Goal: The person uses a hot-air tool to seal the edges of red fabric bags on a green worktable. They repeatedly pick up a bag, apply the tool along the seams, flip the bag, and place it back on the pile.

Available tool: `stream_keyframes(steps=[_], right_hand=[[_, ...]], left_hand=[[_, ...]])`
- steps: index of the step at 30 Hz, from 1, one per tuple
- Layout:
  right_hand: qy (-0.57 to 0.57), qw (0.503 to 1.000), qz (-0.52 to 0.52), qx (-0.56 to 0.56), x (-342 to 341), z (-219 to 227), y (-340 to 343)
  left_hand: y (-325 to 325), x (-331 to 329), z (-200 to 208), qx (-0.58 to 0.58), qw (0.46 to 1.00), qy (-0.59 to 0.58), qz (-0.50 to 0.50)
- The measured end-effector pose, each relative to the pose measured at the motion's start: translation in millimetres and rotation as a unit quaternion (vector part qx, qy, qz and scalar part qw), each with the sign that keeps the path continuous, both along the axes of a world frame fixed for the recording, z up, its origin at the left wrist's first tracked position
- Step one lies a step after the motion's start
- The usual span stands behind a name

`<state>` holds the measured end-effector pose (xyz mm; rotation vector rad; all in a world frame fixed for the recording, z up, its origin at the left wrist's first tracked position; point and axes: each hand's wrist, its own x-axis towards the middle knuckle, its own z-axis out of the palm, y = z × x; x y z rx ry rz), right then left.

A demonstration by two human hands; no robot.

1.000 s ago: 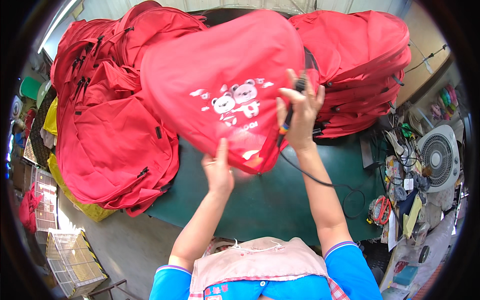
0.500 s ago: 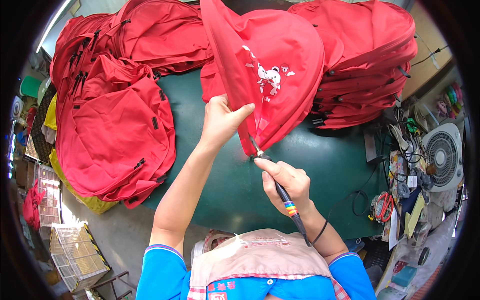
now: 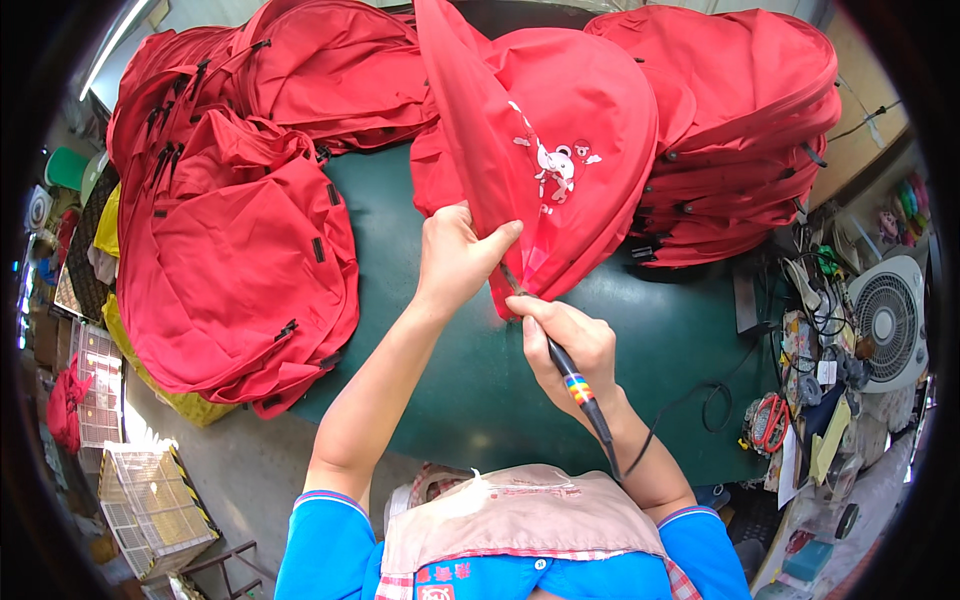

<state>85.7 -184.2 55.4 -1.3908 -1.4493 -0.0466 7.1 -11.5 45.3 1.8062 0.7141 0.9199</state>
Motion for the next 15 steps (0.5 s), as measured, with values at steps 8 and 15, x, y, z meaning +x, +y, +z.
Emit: stream_keyframes(steps=[8,15], right_hand=[[0.237,0.963,0.073,-0.105,14.6,15.8,-1.2],[0.389,0.920,-0.034,0.032,70.5,22.4,-90.2]], left_hand=[[-7.4,-6.4,9.1,-0.011,0.999,-0.024,-0.043],[-6.2,33.0,-1.0,0.296,0.933,0.144,0.147]])
